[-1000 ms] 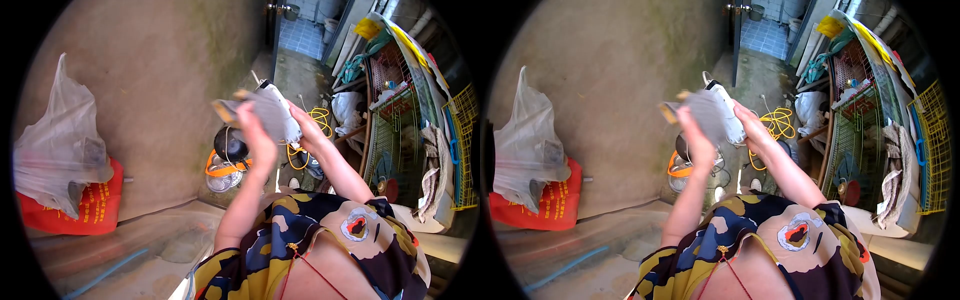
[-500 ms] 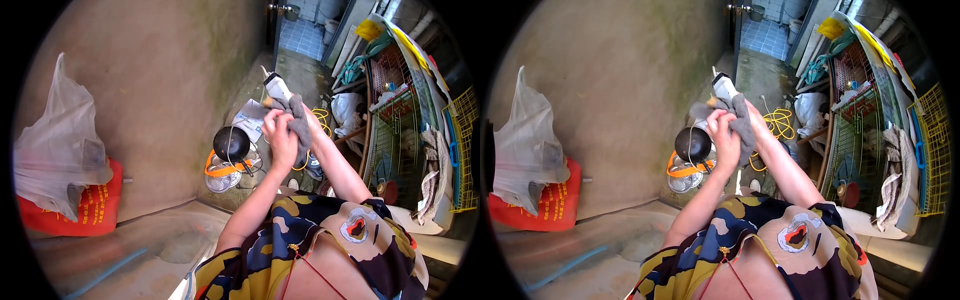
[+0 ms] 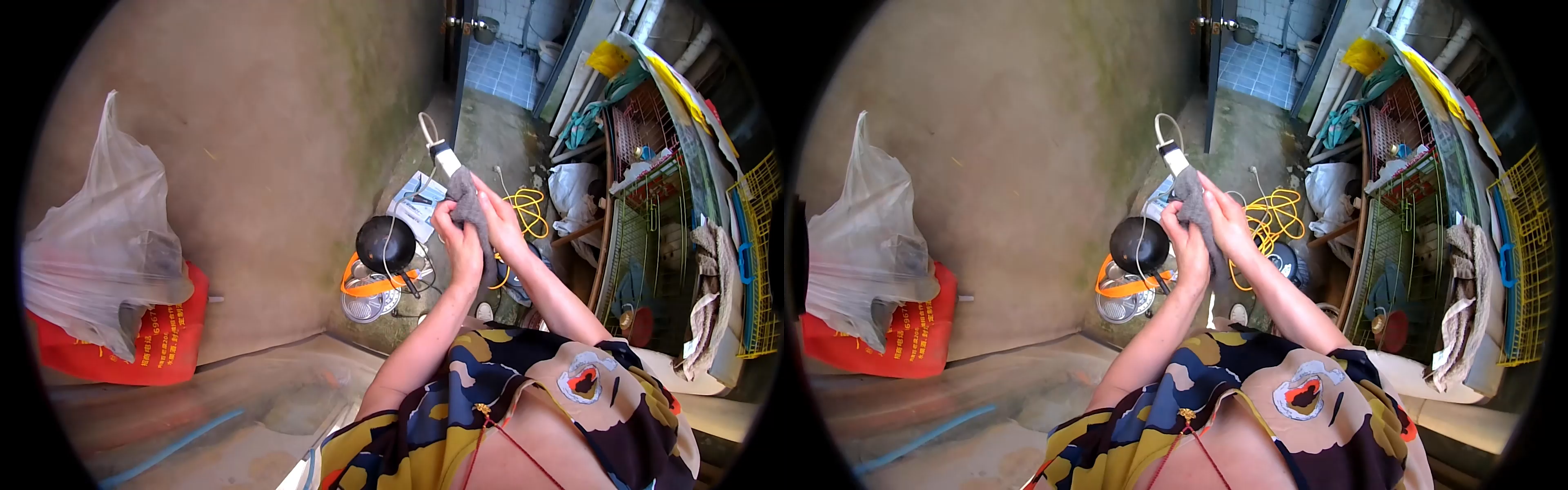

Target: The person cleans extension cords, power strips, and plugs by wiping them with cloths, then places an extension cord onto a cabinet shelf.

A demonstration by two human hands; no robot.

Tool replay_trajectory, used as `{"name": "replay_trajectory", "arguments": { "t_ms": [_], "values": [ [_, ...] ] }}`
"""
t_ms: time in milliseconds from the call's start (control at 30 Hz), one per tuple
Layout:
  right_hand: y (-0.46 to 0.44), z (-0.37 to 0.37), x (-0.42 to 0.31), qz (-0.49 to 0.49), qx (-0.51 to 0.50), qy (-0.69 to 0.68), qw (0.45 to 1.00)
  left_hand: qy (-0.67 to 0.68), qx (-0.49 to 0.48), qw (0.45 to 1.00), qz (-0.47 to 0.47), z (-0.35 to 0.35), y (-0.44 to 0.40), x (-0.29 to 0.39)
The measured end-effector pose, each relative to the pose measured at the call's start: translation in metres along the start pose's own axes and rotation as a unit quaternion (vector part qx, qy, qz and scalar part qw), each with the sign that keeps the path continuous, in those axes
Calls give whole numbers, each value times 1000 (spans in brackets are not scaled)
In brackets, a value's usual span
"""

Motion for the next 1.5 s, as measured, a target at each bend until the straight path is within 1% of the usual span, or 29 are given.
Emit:
{"name": "replay_trajectory", "arguments": {
  "t_ms": [33, 67, 100, 133, 167, 200, 233, 267, 300, 333, 367, 400, 500, 533, 567, 633, 667, 700, 767, 800, 867, 900, 967, 1000, 1167, 1233, 1267, 1367, 1500],
  "values": [
    [5, 2, -4, -28, -21, 35, 999, 1, 1, 1000, 2, -1, -7, -6],
    [10, 0, 9, -39, -25, 96, 994, 65, 1, 998, -28, -3, -21, -14],
    [19, 8, -11, -29, -51, 115, 992, 127, -1, 990, -60, -6, -36, -17],
    [27, 10, -19, -13, -71, 140, 988, 133, 29, 988, -68, -12, -55, -18],
    [33, 11, -24, 3, -90, 165, 982, 209, 31, 974, -81, -20, -73, -12],
    [38, 8, -31, 2, -91, 166, 982, 249, 46, 957, -143, -28, -92, -8],
    [44, 7, -34, 22, -134, 198, 971, 227, 2, 963, -148, -38, -116, -3],
    [49, 6, -32, 42, -176, 228, 957, 296, -111, 937, -150, -37, -138, -11],
    [53, 1, -30, 43, -178, 228, 956, 368, -176, 897, -169, -37, -140, -3],
    [55, -3, -26, 58, -177, 123, 975, 428, -238, 850, -196, -37, -141, 4],
    [55, -5, -23, 71, -174, 16, 982, 492, -253, 798, -239, -41, -133, 29],
    [55, -6, -28, 110, -183, -17, 977, 469, -254, 820, -209, -49, -128, 27],
    [52, -15, -2, 201, -112, -187, 955, 478, -230, 822, -205, -43, -111, 15],
    [50, -16, 1, 245, -118, -237, 933, 484, -218, 823, -201, -38, -105, 11],
    [48, -16, 0, 246, -120, -235, 933, 491, -205, 823, -196, -35, -101, 8],
    [44, -13, -8, 232, -166, -249, 926, 392, -134, 895, -163, -40, -99, -2],
    [44, -5, -25, 206, -233, -253, 916, 394, -132, 895, -165, -39, -102, -7],
    [45, -1, -29, 168, -246, -168, 940, 379, -129, 900, -171, -37, -106, -12],
    [44, 7, -38, 202, -233, 41, 950, 362, -129, 906, -178, -37, -105, -14],
    [41, 8, -31, 201, -230, 41, 952, 385, -146, 892, -188, -33, -101, -10],
    [34, 8, -17, 224, -175, -164, 945, 416, -190, 869, -191, -27, -93, -7],
    [34, 8, -17, 226, -175, -164, 944, 416, -188, 869, -192, -26, -92, -7],
    [38, 10, -13, 300, -143, -279, 901, 405, -184, 877, -181, -24, -91, -8],
    [36, 6, -10, 307, -93, -278, 905, 382, -152, 890, -195, -25, -89, -7],
    [33, -5, 8, 367, -100, -323, 867, 408, -124, 862, -273, -18, -95, -60],
    [38, -5, 10, 397, -157, -585, 690, 334, -21, 897, -289, -37, -100, -77],
    [37, -9, 3, 421, -118, -601, 669, 297, -2, 908, -297, -49, -99, -74],
    [34, -26, 0, 405, -74, -560, 719, 322, -9, 937, -135, -71, -92, -33],
    [32, -23, 7, 410, -90, -573, 704, 268, -55, 958, -86, -74, -84, 17]
  ]
}}
Point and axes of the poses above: each hand's wrist, its own y-axis away from the middle knuckle, its own z-axis out of the palm, x = y × z, the point moved 5 cm from there along -y, towards the middle knuckle, and after that the axes turned 13 degrees about -y, right-handed, at the moved point
